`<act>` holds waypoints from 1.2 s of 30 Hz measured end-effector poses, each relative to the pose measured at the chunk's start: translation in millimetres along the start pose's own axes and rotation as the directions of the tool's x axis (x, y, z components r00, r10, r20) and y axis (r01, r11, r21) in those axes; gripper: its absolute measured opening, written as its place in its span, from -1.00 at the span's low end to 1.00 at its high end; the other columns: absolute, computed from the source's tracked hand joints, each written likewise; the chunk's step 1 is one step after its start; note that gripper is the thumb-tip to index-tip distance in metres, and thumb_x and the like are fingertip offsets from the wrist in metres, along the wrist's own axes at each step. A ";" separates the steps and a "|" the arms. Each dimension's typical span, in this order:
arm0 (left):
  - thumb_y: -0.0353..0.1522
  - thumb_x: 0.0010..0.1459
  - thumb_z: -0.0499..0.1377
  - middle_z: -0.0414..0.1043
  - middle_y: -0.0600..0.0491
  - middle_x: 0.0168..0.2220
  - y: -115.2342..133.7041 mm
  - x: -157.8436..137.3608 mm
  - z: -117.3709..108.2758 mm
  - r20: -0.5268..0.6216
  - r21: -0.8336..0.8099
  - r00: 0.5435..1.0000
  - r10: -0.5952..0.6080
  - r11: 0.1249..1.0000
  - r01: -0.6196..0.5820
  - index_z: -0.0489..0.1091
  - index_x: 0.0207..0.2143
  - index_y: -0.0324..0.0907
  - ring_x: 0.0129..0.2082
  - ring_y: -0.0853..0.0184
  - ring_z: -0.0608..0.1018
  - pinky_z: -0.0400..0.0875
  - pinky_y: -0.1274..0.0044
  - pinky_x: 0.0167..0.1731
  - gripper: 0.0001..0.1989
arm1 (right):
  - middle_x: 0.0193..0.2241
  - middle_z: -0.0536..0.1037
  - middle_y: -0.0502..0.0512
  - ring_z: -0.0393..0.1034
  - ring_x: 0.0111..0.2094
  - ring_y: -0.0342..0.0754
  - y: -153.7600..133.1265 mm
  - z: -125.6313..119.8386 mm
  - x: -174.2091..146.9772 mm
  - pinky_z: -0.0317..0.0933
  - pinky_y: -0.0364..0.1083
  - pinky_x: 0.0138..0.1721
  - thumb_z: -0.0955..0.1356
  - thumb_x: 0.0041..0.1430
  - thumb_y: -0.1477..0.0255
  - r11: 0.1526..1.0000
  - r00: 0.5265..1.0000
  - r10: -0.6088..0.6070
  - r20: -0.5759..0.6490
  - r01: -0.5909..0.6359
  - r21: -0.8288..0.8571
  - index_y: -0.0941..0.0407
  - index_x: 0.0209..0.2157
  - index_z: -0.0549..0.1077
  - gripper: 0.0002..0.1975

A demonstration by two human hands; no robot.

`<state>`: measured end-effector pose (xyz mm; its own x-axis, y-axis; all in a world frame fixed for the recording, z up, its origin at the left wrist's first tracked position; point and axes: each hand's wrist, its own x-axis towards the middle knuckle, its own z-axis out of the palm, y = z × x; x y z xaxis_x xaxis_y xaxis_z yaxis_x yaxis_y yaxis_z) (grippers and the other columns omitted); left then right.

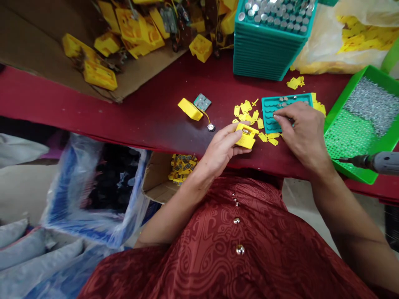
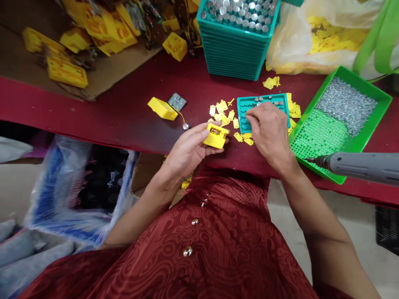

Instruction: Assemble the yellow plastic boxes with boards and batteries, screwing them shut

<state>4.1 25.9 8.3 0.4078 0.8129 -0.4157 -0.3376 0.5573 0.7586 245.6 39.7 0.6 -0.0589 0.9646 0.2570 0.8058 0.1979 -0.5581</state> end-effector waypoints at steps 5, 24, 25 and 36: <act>-0.35 0.25 0.36 0.65 -0.01 -0.11 -4.6 2.4 5.8 0.016 0.002 1.000 -0.014 1.000 0.014 0.50 0.01 -0.19 -0.18 0.34 0.68 0.64 0.52 -0.17 -0.70 | -0.32 0.64 0.05 0.49 -0.27 -0.04 -40.0 -5.5 -14.2 0.35 -0.04 -0.22 0.49 0.25 0.43 0.956 0.988 0.107 -0.112 -0.071 0.284 0.05 -0.33 0.63 -0.95; -0.24 0.30 0.30 0.58 -0.16 0.12 -31.8 7.0 13.4 0.031 0.423 0.965 0.262 0.871 -0.250 0.38 0.21 -0.21 0.03 0.22 0.61 0.51 0.40 0.09 -0.51 | -0.43 0.59 0.03 0.39 -0.40 -0.15 -72.0 27.1 -33.4 0.31 -0.11 -0.31 0.43 0.16 0.35 0.789 0.932 0.359 -0.051 -0.274 0.550 0.13 -0.43 0.56 -0.85; -0.24 0.32 0.28 0.58 -0.17 0.13 -33.2 6.4 14.4 0.029 0.461 0.955 0.295 0.844 -0.274 0.37 0.22 -0.21 0.05 0.20 0.62 0.51 0.38 0.10 -0.52 | -0.43 0.58 0.03 0.38 -0.41 -0.15 -72.7 27.7 -33.6 0.30 -0.11 -0.31 0.42 0.17 0.36 0.802 0.935 0.349 -0.064 -0.262 0.536 0.13 -0.44 0.54 -0.85; -0.34 0.36 0.16 0.63 -0.15 0.19 -35.5 -2.3 10.8 0.150 0.717 0.888 0.435 0.570 -0.401 0.33 0.26 -0.15 0.03 0.19 0.68 0.58 0.34 0.08 -0.56 | -0.46 0.45 -0.02 0.27 -0.38 -0.15 -60.9 6.5 -22.0 0.12 -0.08 -0.26 0.44 0.14 0.48 0.900 0.963 0.217 0.161 -0.261 0.349 0.13 -0.44 0.41 -0.86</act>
<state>24.3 2.4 -12.3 0.3424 0.9389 0.0364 0.2528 -0.1293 0.9588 194.0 7.6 23.9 0.0230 0.9997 -0.0006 0.5347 -0.0128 -0.8449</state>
